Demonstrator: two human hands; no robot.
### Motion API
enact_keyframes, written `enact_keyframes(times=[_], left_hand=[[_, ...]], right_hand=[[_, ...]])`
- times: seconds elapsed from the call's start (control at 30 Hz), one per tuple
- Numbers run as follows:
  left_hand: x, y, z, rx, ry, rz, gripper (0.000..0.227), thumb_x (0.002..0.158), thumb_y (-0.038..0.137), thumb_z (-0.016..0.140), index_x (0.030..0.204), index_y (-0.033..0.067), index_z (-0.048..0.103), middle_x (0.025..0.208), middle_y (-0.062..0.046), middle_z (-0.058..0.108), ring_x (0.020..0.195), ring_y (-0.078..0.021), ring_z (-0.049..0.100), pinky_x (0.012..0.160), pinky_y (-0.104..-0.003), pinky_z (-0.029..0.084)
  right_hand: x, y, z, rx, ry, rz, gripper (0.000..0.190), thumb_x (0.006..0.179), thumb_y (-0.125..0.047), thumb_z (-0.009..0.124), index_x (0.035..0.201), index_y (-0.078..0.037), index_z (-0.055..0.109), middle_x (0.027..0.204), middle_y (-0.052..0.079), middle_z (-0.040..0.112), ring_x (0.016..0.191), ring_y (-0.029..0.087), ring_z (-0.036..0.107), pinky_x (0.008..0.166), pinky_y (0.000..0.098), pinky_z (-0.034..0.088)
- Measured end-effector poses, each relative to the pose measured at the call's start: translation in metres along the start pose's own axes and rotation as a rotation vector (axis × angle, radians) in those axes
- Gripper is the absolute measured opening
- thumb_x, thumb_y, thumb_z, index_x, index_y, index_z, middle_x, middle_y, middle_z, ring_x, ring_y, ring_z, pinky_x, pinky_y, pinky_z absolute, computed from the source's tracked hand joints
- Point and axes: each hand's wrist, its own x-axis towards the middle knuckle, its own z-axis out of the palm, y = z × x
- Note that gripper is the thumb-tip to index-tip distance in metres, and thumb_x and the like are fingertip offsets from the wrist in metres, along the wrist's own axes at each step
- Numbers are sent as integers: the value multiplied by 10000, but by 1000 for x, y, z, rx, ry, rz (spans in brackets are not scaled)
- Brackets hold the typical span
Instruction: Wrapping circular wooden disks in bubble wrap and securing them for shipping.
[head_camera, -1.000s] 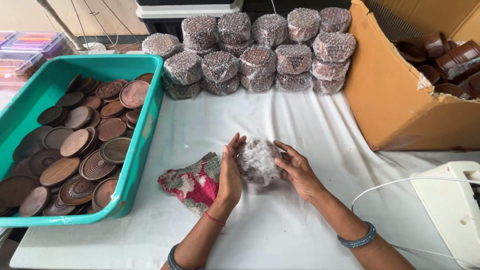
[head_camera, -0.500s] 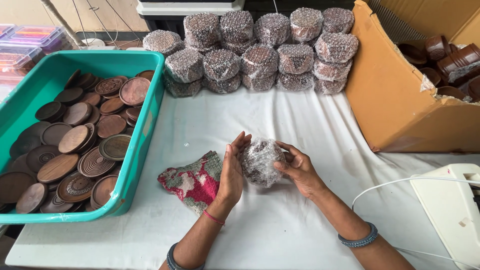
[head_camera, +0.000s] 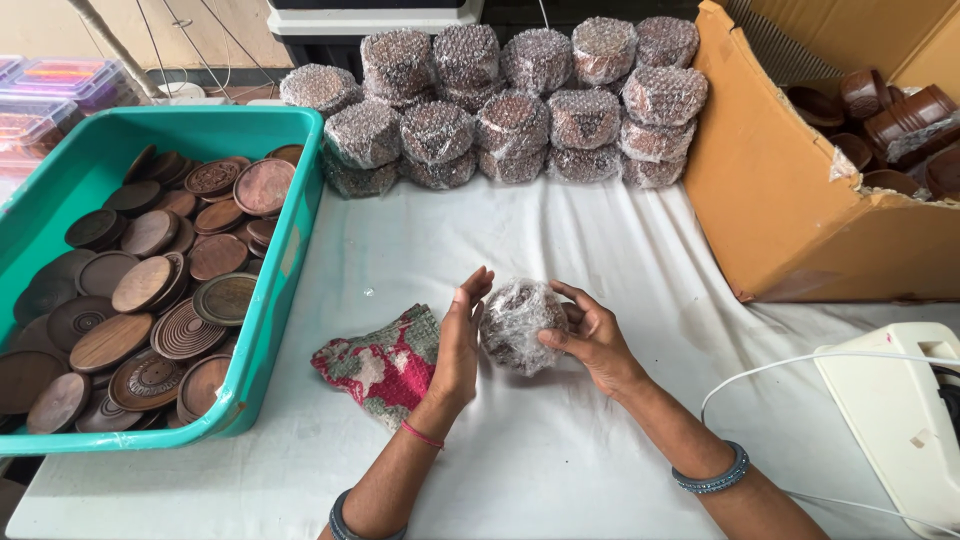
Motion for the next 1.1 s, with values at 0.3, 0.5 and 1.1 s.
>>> enact_keyframes(times=[0.3, 0.5, 1.1], left_hand=[[1, -5, 0, 207, 66, -314, 862, 888, 650, 453, 1516, 60, 421, 1431, -251, 523, 1282, -369, 603, 1099, -514, 486], [3, -3, 1, -166, -88, -433, 930, 853, 684, 555, 1461, -6, 414, 1369, -228, 578, 1269, -338, 618, 1101, -487, 494], [4, -2, -3, -381, 7, -255, 833, 762, 124, 674, 1482, -65, 300, 1245, -220, 627, 1124, -269, 661, 1036, -415, 552]], right_hand=[[-13, -20, 9, -726, 245, -484, 872, 812, -225, 847, 1532, -34, 393, 1281, 166, 655, 1182, 244, 673, 1026, 369, 580], [-21, -26, 19, -1132, 194, -868, 839, 797, -84, 842, 1516, -48, 411, 1340, 174, 620, 1249, 320, 616, 1049, 416, 540], [-20, -37, 23, -1200, 25, -896, 1010, 712, -285, 838, 1552, -115, 303, 1568, 184, 349, 1452, 370, 320, 1136, 604, 358]])
